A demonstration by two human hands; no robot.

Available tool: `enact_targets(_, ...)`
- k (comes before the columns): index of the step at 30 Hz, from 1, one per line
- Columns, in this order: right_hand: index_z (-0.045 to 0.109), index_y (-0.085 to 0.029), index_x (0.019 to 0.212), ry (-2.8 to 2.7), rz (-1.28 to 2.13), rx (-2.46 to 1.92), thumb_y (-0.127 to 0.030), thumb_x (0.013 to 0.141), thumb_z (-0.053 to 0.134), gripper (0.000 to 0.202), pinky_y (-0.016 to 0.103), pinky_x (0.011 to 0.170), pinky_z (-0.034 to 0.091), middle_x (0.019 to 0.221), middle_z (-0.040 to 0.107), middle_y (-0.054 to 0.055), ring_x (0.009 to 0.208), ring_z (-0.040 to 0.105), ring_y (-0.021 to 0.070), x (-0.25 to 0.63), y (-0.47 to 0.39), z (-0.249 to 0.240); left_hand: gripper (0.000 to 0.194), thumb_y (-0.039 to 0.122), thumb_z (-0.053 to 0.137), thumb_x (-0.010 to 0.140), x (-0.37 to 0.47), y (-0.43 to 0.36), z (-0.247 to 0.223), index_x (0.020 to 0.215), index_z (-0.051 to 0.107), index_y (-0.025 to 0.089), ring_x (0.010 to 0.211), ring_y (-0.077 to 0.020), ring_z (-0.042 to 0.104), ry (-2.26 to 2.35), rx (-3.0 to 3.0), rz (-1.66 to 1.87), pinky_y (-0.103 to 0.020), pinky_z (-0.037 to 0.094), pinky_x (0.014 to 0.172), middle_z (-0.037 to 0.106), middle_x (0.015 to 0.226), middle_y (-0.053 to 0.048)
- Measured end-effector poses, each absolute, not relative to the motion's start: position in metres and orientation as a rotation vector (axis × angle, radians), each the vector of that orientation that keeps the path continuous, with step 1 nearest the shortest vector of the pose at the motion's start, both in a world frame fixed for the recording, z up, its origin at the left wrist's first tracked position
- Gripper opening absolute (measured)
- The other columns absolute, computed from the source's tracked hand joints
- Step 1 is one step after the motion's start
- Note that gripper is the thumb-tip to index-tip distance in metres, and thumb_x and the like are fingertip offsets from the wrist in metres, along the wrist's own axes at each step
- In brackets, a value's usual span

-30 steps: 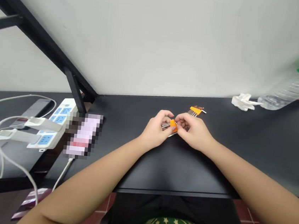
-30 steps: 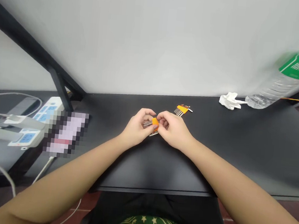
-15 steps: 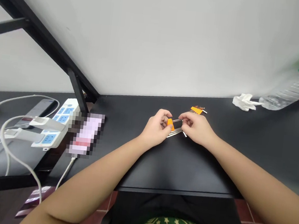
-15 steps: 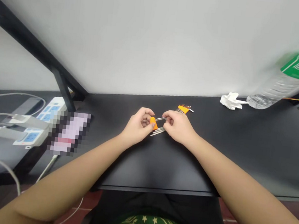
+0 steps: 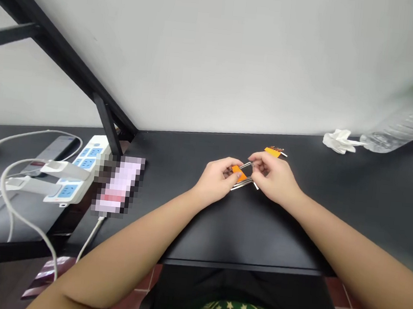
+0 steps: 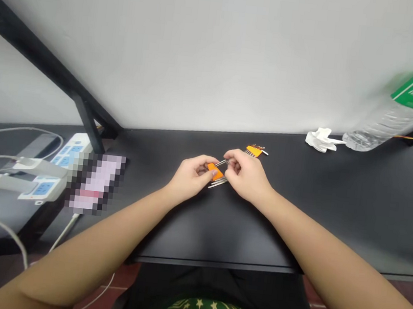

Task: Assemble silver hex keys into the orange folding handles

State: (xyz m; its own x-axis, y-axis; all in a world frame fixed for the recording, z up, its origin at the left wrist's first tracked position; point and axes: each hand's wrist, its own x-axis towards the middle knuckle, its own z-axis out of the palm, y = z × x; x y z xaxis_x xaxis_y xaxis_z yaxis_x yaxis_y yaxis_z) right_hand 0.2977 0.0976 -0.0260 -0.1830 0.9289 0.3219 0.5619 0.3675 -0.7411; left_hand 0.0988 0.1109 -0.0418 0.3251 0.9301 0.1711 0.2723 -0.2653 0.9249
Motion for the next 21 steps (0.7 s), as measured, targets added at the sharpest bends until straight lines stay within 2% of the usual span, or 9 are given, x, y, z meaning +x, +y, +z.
enact_targets(6,0.069,-0.021,0.096,-1.828,0.423,-1.386,-0.013,0.078,0.056,0.024,0.032,0.071,0.050,0.078,0.068,0.001,0.067,0.061,0.0172,0.309,0.106,-0.025,0.018,0.024,0.068,0.082,0.098,0.112,-0.039,0.099,0.071,0.019,0.067,-0.0135,0.066,1.151,1.690,0.957,-0.026,0.055,0.065,0.070,0.081,-0.002)
enact_targets(11,0.072,-0.019,0.098,-2.062,0.441,-1.537,-0.009,0.076,0.056,0.028,0.032,0.073,0.048,0.076,0.069,0.002,0.070,0.063,0.0188,0.319,0.115,-0.028,0.018,0.024,0.067,0.084,0.096,0.114,-0.039,0.101,0.070,0.019,0.071,-0.0153,0.067,1.195,1.648,0.992,-0.029,0.057,0.070,0.071,0.083,-0.003)
enact_targets(17,0.071,-0.019,0.095,-2.348,0.453,-1.569,-0.015,0.083,0.058,0.018,0.032,0.076,0.047,0.089,0.070,0.006,0.081,0.063,0.0208,0.322,0.110,-0.029,0.019,0.024,0.067,0.083,0.095,0.113,-0.038,0.101,0.070,0.018,0.072,-0.0152,0.068,1.183,1.659,0.991,-0.029,0.057,0.070,0.071,0.084,-0.003)
enact_targets(21,0.069,-0.019,0.110,-2.409,0.438,-1.494,-0.028,0.087,0.065,0.026,0.033,0.074,0.049,0.108,0.066,0.010,0.085,0.063,0.0216,0.325,0.106,-0.026,0.019,0.024,0.067,0.083,0.095,0.112,-0.038,0.101,0.070,0.019,0.072,-0.0146,0.067,1.167,1.673,0.998,-0.028,0.057,0.070,0.071,0.083,-0.002)
